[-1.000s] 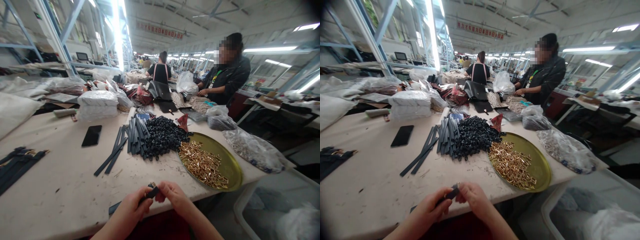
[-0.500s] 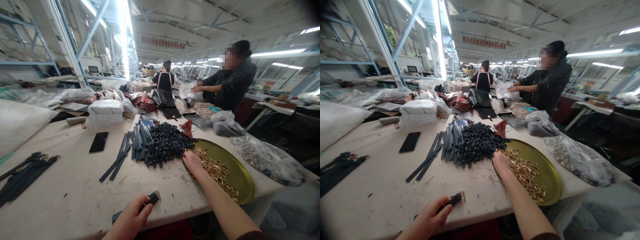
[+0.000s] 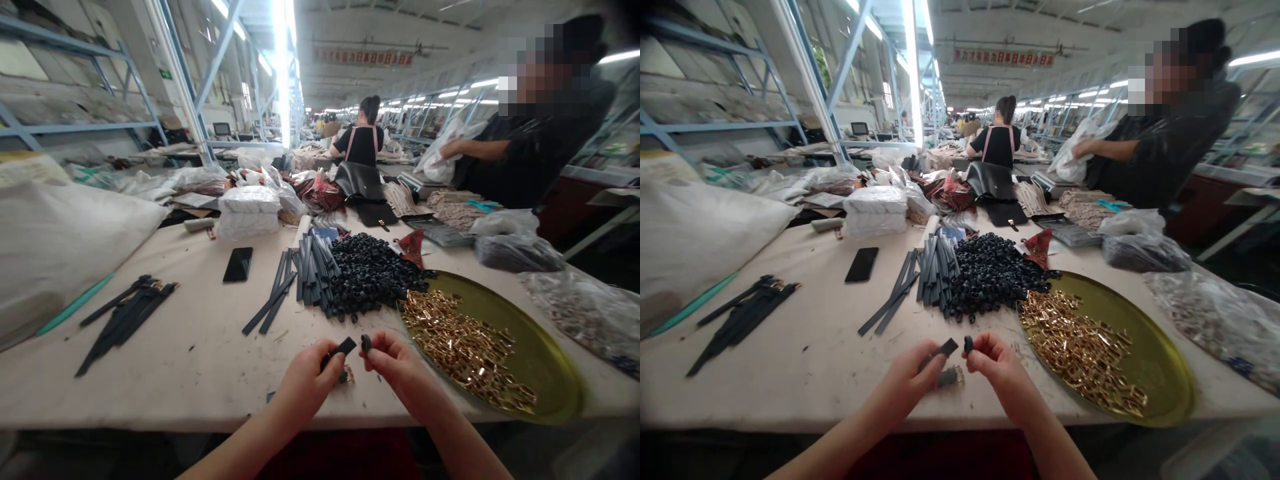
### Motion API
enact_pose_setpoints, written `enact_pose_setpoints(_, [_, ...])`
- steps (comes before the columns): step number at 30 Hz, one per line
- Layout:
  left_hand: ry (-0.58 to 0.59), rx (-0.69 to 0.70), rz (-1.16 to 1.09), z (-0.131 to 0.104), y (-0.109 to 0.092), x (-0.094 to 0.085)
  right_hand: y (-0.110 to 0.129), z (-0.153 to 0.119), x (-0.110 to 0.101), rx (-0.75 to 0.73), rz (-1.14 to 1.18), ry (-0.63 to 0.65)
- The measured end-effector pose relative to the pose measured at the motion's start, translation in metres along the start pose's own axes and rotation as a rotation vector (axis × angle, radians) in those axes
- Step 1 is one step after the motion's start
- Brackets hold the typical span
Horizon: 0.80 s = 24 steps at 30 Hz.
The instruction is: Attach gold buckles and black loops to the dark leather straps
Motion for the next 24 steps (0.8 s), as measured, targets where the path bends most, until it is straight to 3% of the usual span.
enact_pose_setpoints(5, [-0.026, 0.023, 0.073, -0.003, 0.003, -0.002, -0.001, -0.006, 0.023, 0.038, 0.077, 0.003])
enact_pose_setpoints(9, [0.03, -0.009, 0.13, -0.006, 0.014, 0.004, -0.006, -0.005, 0.021, -0.013, -0.014, -0.03])
enact_pose_setpoints(12, [0.006, 0.003, 0.206, -0.008, 0.017, 0.002, -0.013, -0.005, 0.015, -0.015, -0.005, -0.072])
enact_pose_setpoints(18, [0.03, 0.196, 0.427, -0.011, 0.007, 0.001, -0.028, -0.007, 0.024, 0.208, 0.335, 0.006])
enact_pose_setpoints(24, [0.013, 0.163, 0.539, -0.012, 0.015, 0.004, -0.039, -0.013, 0.033, 0.314, 0.475, 0.008])
Point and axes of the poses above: each hand's wrist, its own z-axis towards the middle knuckle, its own x-axis out of the palm, y = z × x, the point moved 5 cm from there along z, towards the middle knuckle, and after that the axes turned 4 degrees about -z, right-handed, at the moved point
